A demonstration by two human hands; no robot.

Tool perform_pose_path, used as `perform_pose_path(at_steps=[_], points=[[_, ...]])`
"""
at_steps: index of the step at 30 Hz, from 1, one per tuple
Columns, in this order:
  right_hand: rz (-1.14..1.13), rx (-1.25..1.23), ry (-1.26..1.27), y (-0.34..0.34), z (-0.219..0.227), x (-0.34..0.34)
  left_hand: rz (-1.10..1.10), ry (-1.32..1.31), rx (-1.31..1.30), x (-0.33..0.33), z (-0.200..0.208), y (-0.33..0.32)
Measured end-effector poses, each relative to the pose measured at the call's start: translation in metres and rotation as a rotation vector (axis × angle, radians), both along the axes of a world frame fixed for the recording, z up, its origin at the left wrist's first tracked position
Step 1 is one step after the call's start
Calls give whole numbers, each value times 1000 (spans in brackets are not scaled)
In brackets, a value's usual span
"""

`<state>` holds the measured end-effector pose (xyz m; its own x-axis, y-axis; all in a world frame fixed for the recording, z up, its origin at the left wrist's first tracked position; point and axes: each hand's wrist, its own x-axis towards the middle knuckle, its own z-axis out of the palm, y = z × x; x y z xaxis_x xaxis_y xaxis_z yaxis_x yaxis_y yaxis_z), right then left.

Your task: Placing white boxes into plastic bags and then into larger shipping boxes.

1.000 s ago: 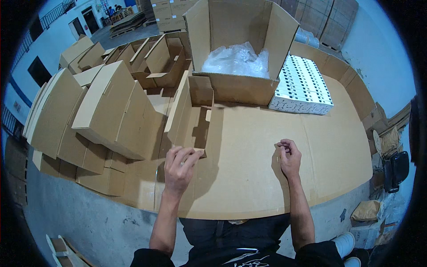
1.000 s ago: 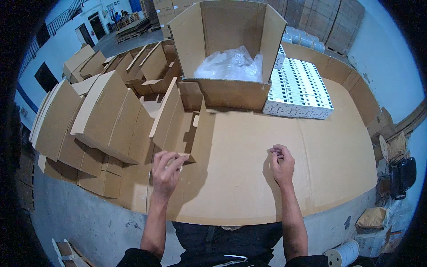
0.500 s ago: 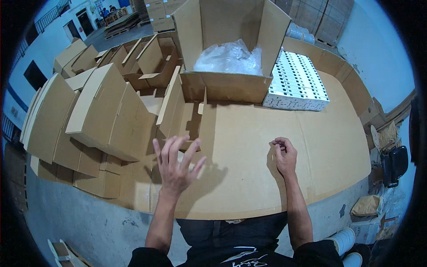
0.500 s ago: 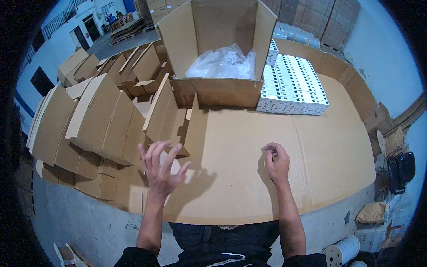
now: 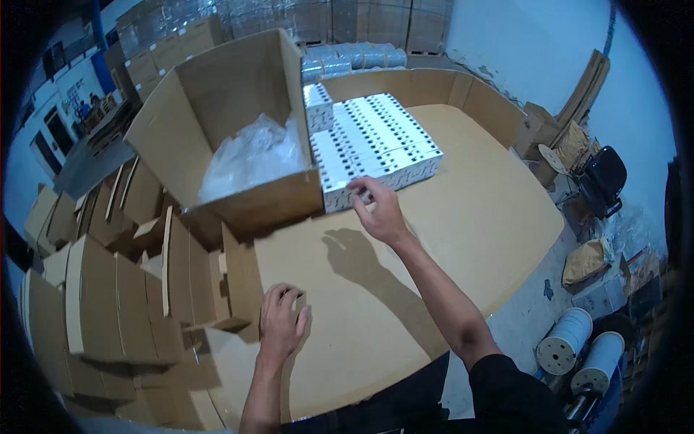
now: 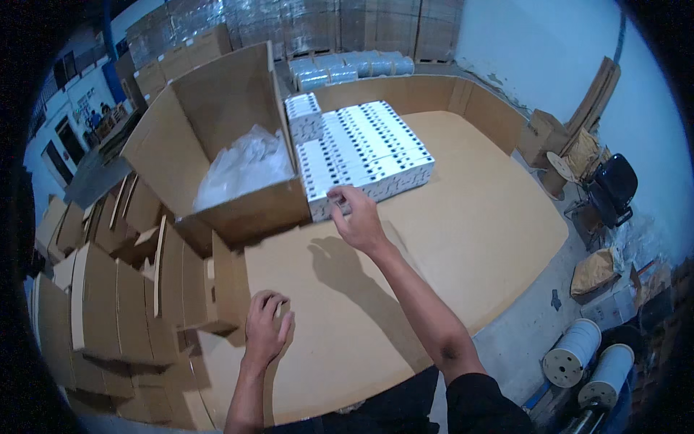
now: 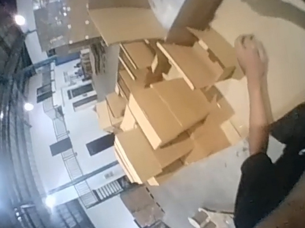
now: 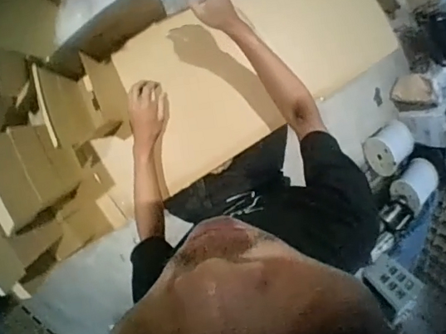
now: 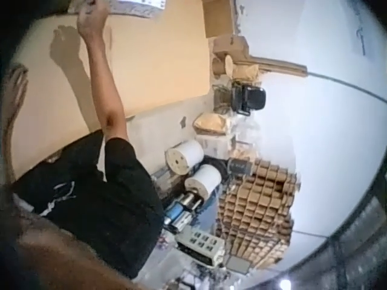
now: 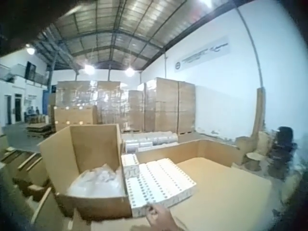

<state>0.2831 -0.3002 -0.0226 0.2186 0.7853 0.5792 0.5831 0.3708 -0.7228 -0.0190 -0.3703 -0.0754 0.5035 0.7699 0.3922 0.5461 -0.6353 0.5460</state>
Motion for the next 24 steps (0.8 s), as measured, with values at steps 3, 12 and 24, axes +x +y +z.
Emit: perform_pose_path(at_steps=[3,12,24], points=[[-31,109,-88,69,21,18,47,-15,4,-2,-4,10],[-197,-39,-207,217,34,45,113,-22,13,7,-8,27],[-113,151,-296,227,10,67,139,-19,9,13,-4,30]])
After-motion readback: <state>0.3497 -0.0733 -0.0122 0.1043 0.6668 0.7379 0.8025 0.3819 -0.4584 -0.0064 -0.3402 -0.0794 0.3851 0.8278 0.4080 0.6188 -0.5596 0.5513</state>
